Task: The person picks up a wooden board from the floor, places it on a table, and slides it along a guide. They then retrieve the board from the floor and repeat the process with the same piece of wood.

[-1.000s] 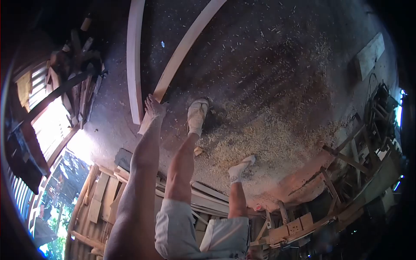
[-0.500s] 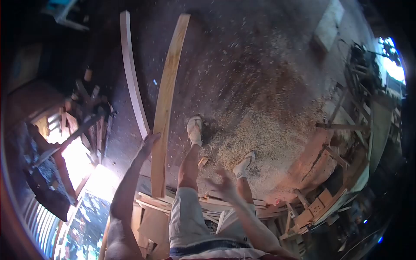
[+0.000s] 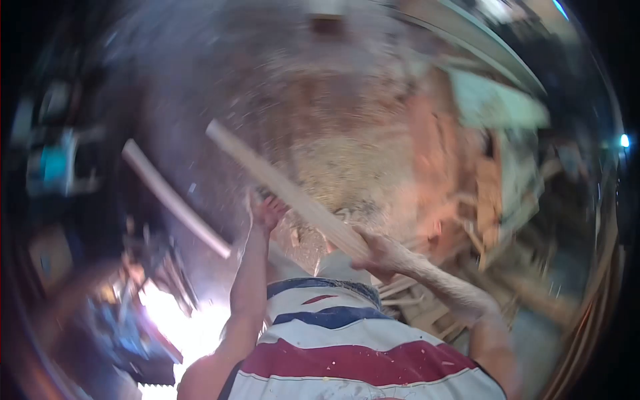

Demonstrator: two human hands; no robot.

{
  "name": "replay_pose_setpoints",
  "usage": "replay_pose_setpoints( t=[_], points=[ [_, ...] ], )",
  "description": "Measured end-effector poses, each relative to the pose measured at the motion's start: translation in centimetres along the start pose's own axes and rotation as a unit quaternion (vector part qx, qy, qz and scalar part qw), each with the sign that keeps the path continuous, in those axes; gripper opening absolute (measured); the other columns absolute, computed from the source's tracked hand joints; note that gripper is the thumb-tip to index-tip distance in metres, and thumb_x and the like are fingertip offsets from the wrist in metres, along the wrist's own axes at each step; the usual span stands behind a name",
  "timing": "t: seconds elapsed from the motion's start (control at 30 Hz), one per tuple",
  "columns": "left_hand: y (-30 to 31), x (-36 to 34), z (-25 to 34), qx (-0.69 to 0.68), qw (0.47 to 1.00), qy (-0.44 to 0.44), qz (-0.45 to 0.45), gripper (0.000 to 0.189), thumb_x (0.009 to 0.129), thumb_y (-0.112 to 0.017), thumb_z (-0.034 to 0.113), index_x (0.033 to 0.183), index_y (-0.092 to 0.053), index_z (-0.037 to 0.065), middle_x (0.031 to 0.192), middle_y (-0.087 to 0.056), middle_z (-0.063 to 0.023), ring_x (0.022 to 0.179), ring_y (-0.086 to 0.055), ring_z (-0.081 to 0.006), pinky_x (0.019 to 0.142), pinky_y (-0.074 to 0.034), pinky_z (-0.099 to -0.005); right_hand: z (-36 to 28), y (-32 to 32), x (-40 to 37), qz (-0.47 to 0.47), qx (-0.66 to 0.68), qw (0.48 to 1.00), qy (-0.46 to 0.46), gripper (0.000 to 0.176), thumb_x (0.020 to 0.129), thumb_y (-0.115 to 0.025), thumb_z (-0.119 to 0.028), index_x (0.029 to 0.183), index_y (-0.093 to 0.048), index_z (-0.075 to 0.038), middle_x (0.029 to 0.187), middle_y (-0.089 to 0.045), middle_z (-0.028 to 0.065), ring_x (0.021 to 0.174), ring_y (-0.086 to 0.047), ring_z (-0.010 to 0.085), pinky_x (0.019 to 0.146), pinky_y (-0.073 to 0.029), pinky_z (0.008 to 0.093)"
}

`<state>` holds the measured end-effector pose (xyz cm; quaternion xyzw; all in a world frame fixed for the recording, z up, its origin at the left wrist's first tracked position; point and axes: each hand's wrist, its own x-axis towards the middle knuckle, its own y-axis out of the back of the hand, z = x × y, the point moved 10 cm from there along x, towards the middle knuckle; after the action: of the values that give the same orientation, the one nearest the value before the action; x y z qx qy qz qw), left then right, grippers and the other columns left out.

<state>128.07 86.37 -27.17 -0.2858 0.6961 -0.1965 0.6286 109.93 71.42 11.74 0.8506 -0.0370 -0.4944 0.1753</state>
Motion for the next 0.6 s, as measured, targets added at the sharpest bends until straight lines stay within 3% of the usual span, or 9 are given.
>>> replay_pose_setpoints(
  t=[0.03,0.17,0.23,0.3,0.37,0.47,0.53,0.6],
  points=[
    [0.3,2.7,-2.3,0.0,0.998,0.008,0.068,0.125,0.078,-0.05,0.096,0.162,-0.027,0.006,0.162,-0.035,-0.0235,0.148,-0.037,-0.0424,0.121,-0.033,-0.0593,4.1,0.6,-4.8,-0.003,-0.036,0.998,-0.051,0.095,0.078,-0.084,-0.041,0.157,-0.04,-0.011,0.115,-0.07,0.0285,0.109,-0.069,0.0433,0.096,-0.054,0.051],
    [-11.4,4.9,-17.1,0.297,0.951,0.052,0.072,0.121,0.082,-0.027,0.1,0.166,-0.021,0.013,0.169,-0.028,-0.0175,0.149,-0.035,-0.0419,0.119,-0.032,-0.0651,16.6,-0.3,-23.3,0.026,-0.073,0.981,-0.179,0.104,0.075,-0.085,-0.051,0.16,-0.037,-0.013,0.112,-0.07,0.0288,0.109,-0.069,0.0425,0.095,-0.054,0.0505],
    [-6.9,10.9,-27.4,0.281,0.941,0.147,0.114,0.115,0.085,-0.021,0.098,0.166,-0.023,0.017,0.17,-0.029,-0.0145,0.15,-0.034,-0.0418,0.121,-0.03,-0.0649,22.4,-2.5,-31.5,0.061,0.024,0.968,-0.243,0.102,0.077,-0.081,-0.057,0.159,-0.039,-0.013,0.122,-0.068,0.0264,0.113,-0.068,0.0414,0.098,-0.054,0.0502],
    [-8.9,11.3,-37.6,0.346,0.911,0.196,0.11,0.113,0.086,-0.023,0.097,0.167,-0.021,0.017,0.171,-0.026,-0.0149,0.152,-0.03,-0.0418,0.123,-0.028,-0.0637,30.4,-6.1,-36.9,0.063,0.148,0.926,-0.342,0.104,0.077,-0.08,-0.065,0.157,-0.043,-0.009,0.13,-0.066,0.0255,0.116,-0.068,0.0409,0.101,-0.054,0.0489],
    [-10.6,9.9,-46.4,0.379,0.883,0.27,0.069,0.111,0.088,-0.024,0.095,0.166,-0.023,0.016,0.169,-0.029,-0.0145,0.151,-0.033,-0.0398,0.124,-0.027,-0.0603,36.3,-13.7,-44.1,0.066,0.264,0.863,-0.426,0.112,0.073,-0.079,-0.074,0.152,-0.046,-0.002,0.133,-0.065,0.0258,0.119,-0.067,0.0406,0.104,-0.053,0.0466],
    [-13.7,6.8,-57.6,0.437,0.847,0.3,0.045,0.105,0.09,-0.032,0.092,0.16,-0.033,0.015,0.158,-0.044,-0.0146,0.143,-0.043,-0.037,0.122,-0.032,-0.0568,40.2,-21.8,-50.3,0.189,0.278,0.816,-0.47,0.12,0.067,-0.079,-0.081,0.144,-0.05,0.006,0.133,-0.066,0.027,0.122,-0.066,0.041,0.103,-0.053,0.0461],
    [-16.7,4.6,-64.0,0.438,0.829,0.347,-0.012,0.096,0.092,-0.036,0.088,0.154,-0.039,0.015,0.147,-0.051,-0.0125,0.136,-0.049,-0.0336,0.118,-0.038,-0.0546,42.1,-31.3,-51.2,0.176,0.337,0.759,-0.529,0.116,0.064,-0.081,-0.082,0.137,-0.057,0.005,0.127,-0.068,0.026,0.121,-0.066,0.0403,0.102,-0.053,0.0462],
    [-20.6,3.2,-69.4,0.449,0.799,0.392,-0.078,0.088,0.094,-0.039,0.085,0.149,-0.043,0.016,0.138,-0.057,-0.0104,0.129,-0.054,-0.0304,0.113,-0.043,-0.0519,43.8,-44.2,-47.8,0.214,0.401,0.717,-0.529,0.114,0.06,-0.086,-0.079,0.134,-0.059,0.004,0.123,-0.07,0.0234,0.118,-0.066,0.0395,0.101,-0.053,0.0463]
  ],
)
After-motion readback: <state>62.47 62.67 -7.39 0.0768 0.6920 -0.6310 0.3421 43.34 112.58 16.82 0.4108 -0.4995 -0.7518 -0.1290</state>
